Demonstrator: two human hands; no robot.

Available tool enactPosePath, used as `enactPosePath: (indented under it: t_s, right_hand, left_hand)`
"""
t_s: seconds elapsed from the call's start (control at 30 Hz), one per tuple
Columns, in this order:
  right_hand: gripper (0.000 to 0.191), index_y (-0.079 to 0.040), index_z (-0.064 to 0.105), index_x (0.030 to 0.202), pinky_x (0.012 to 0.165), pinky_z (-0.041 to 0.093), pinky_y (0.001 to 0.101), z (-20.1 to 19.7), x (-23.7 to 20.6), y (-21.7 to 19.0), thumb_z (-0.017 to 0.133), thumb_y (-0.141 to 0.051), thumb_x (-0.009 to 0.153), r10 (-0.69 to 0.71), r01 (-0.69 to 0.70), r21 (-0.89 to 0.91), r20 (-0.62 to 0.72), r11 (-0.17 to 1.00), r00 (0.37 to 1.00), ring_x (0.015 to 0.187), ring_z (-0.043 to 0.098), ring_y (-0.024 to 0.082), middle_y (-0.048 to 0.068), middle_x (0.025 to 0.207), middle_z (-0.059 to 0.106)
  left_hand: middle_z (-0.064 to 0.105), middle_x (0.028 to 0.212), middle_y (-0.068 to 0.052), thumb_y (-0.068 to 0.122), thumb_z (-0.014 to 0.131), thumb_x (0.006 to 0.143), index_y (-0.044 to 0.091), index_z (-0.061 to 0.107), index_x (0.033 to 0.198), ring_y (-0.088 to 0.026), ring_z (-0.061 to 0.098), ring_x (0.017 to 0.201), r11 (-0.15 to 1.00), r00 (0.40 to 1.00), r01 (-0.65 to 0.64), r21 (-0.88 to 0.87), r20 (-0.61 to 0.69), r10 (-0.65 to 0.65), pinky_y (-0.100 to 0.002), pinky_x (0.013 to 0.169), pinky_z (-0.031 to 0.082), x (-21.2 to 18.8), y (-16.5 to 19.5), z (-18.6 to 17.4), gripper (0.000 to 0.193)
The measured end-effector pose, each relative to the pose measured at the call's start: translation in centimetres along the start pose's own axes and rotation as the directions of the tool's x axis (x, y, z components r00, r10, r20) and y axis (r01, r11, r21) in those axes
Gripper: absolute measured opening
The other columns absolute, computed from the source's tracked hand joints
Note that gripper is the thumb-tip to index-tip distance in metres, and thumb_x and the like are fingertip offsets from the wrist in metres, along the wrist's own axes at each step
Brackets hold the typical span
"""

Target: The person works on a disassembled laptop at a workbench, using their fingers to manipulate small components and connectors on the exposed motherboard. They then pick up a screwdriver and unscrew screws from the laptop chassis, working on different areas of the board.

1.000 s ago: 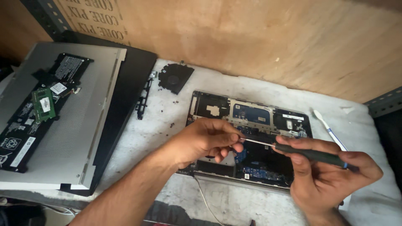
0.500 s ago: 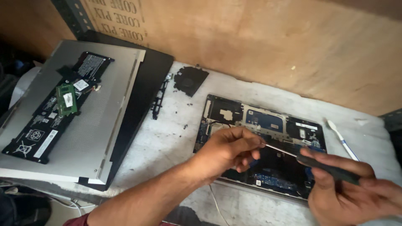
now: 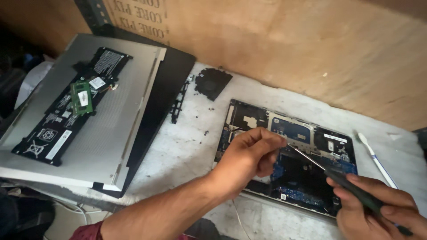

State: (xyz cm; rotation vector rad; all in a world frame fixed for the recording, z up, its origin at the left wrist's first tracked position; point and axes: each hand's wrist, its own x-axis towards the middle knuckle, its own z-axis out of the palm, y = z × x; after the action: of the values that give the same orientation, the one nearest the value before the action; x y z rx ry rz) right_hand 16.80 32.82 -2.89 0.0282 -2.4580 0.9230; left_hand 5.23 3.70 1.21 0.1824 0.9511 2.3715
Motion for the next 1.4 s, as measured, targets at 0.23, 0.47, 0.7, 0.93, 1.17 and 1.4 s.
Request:
enactPosePath:
  t_s: [0.23,0.47,0.7,0.93,1.17,1.4]
  right_hand:
    - [0.017,0.011,0.059,0.107,0.091,0.059,0.0237,1.4,1.1,-1.0,0.072,-0.001,0.106,-0.073,0.071,-0.015,-0.146,0.997,0.987,0.092,0.076,0.023,0.018,0.104,0.074]
    - [0.028,0.01,0.052,0.107,0.084,0.062,0.0253,2.0,2.1,-4.5,0.073,-0.005,0.099,-0.19,0.203,0.043,-0.205,0.978,0.96,0.09,0.076,0.022,0.016,0.104,0.072]
    - [0.011,-0.006,0.069,0.09,0.079,0.044,0.0228,-0.9,1.1,-3.6,0.077,-0.011,0.084,-0.099,0.09,-0.332,-0.008,0.939,0.995,0.076,0.073,0.013,0.005,0.099,0.078]
    - [0.017,-0.002,0.061,0.092,0.082,0.052,0.0156,0.3,-0.3,-1.8,0.075,-0.011,0.091,-0.045,0.02,-0.176,-0.139,0.984,0.989,0.087,0.075,0.012,0.005,0.107,0.075]
    - [0.027,-0.007,0.05,0.104,0.085,0.054,0.0114,-0.5,0.0,-1.4,0.072,-0.016,0.09,-0.145,0.144,-0.018,-0.05,0.989,0.988,0.092,0.074,0.006,0.003,0.119,0.071]
    - [0.021,-0.013,0.06,0.11,0.092,0.045,0.0084,-1.6,-1.0,2.0,0.07,-0.018,0.093,-0.132,0.142,-0.117,0.091,0.983,0.987,0.102,0.07,-0.005,-0.004,0.126,0.071]
  left_hand:
    - [0.043,0.068,0.003,0.014,0.059,0.1,0.002,0.066,0.098,-0.006,0.036,0.058,0.998,1.0,-0.005,0.061,-0.019,0.006,-0.025,0.053,0.033,0.6,-0.4,-0.3,0.014]
    - [0.044,0.069,0.006,0.012,0.058,0.102,-0.001,0.068,0.103,-0.006,0.032,0.056,1.0,0.994,0.017,-0.004,0.107,-0.017,-0.025,0.051,0.029,0.3,-0.4,-0.8,0.017]
    - [0.034,0.064,0.006,0.014,0.055,0.104,0.0,0.067,0.1,-0.007,0.028,0.056,0.994,0.982,0.084,-0.063,0.173,-0.072,-0.025,0.051,0.026,0.1,0.2,-0.9,0.018]
    - [0.036,0.065,0.005,0.016,0.055,0.104,0.0,0.067,0.1,-0.008,0.03,0.056,0.994,0.982,0.107,-0.035,0.163,-0.1,-0.026,0.052,0.028,-0.1,0.2,-0.8,0.02]
    - [0.037,0.063,0.005,0.016,0.058,0.104,0.0,0.069,0.102,-0.007,0.033,0.053,0.997,0.989,0.046,0.056,0.141,-0.054,-0.025,0.05,0.029,0.0,-0.1,-1.2,0.019]
    - [0.071,0.093,0.005,0.013,0.059,0.104,-0.001,0.067,0.102,-0.006,0.042,0.059,0.995,0.99,-0.048,0.09,0.134,0.036,-0.025,0.053,0.035,0.3,-0.7,-1.7,0.016]
